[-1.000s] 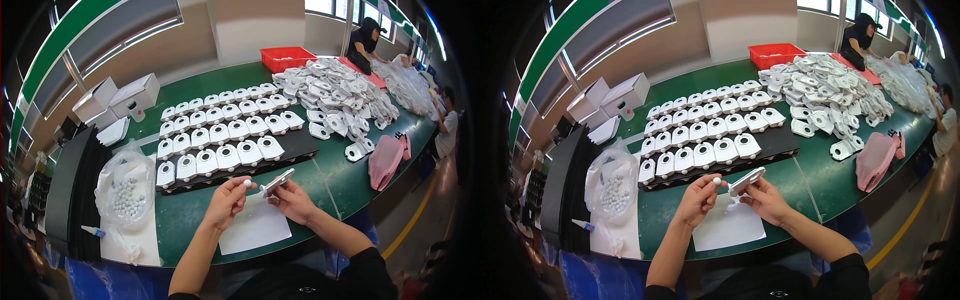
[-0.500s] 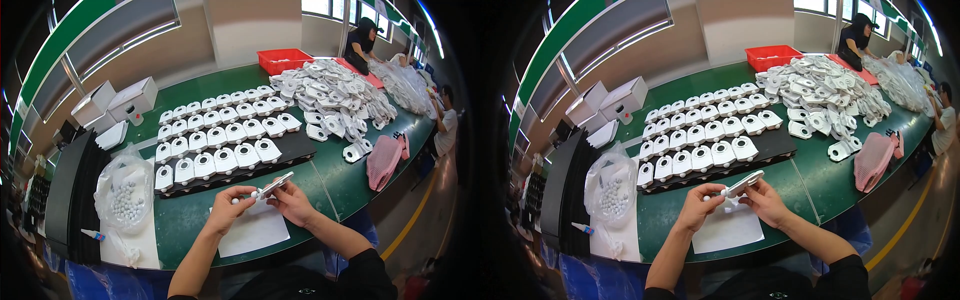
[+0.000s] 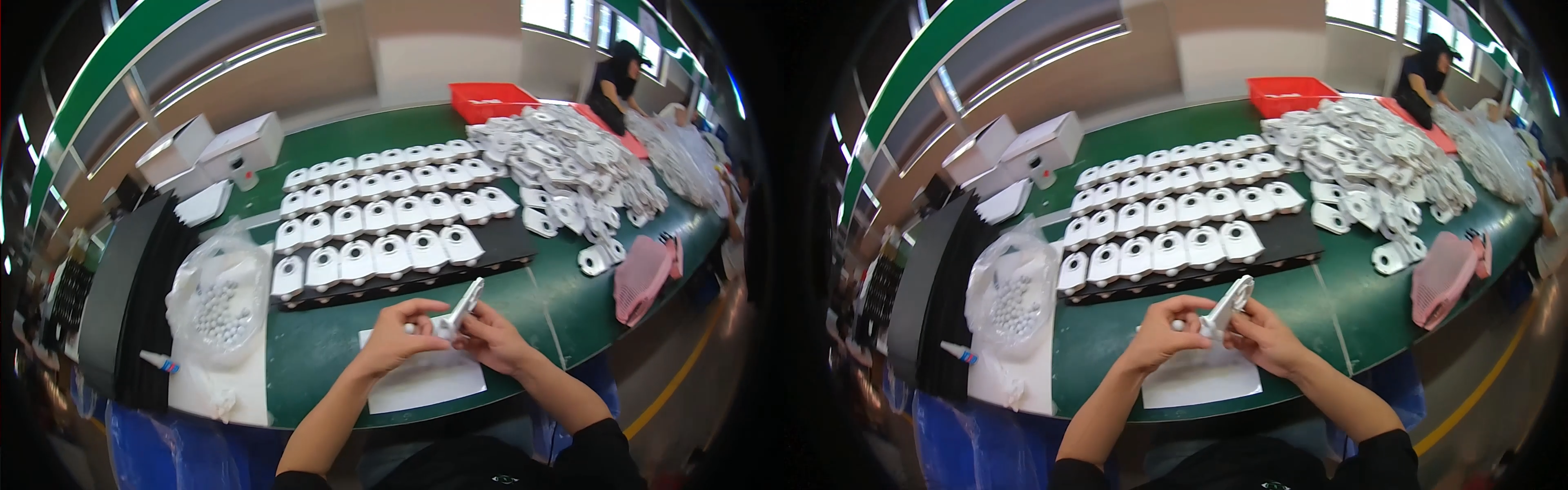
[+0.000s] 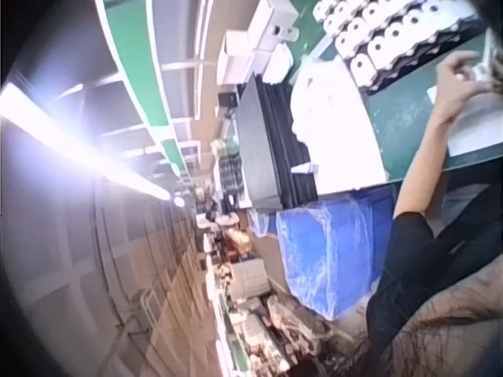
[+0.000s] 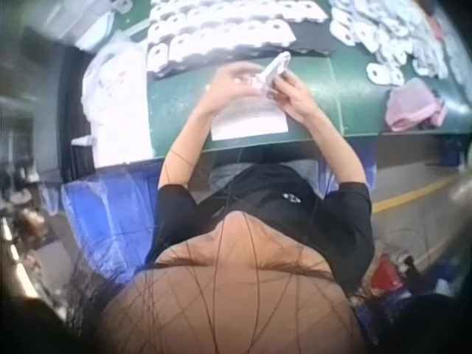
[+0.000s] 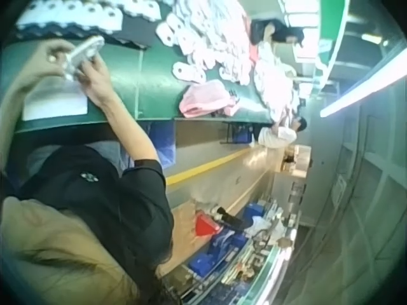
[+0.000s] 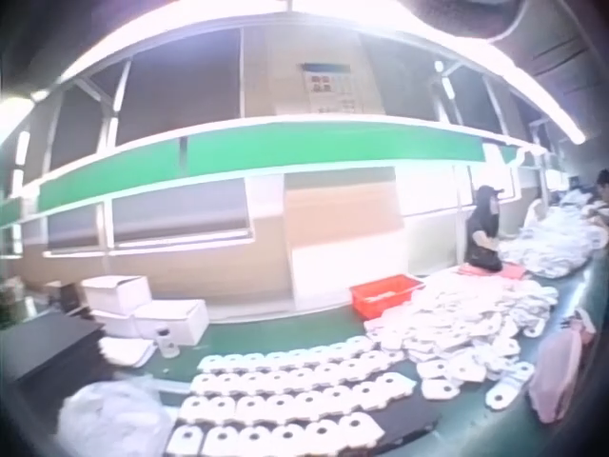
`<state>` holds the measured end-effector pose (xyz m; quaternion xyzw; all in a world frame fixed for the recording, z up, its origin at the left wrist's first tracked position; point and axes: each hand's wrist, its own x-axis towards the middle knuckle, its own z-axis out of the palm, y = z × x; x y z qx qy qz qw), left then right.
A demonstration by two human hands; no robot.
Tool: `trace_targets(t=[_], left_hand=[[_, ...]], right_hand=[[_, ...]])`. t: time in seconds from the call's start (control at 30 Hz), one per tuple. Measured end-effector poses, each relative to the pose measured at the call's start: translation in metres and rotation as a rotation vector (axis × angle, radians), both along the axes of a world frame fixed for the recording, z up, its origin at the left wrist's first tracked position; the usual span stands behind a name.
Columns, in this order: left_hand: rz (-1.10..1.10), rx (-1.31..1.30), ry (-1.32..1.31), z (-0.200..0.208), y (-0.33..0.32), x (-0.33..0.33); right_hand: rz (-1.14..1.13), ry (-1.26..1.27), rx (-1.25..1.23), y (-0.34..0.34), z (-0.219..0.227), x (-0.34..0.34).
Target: Manually assemble small white lighting fixture components on an industrial assembly line.
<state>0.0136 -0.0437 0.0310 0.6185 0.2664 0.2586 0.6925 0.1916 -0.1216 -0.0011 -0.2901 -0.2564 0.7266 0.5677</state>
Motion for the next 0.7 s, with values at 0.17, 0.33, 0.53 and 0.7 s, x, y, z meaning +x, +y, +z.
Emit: trace_targets(t=[0.17,0.33,0.53,0.7], left_hand=[[-0.012,0.245,0.01,0.005,-0.005,-0.007],[0.124,0.338,0.181,0.024,-0.028,-0.041],[1.075,0.677,0.497,0.039,-0.008,-0.169],[1.377,0.785,1.278,0.032,-0.004,-0.298]], right_hand=[[0.004,-0.246,0.0,-0.006,0.016,-0.007],[0.048,-0.468,0.143,-0.005,0.025,-0.01],[0.009,-0.474,0.184,0.019,0.028,-0.019],[0.003,-0.463,0.15,0.024,0.049,-0.03]])
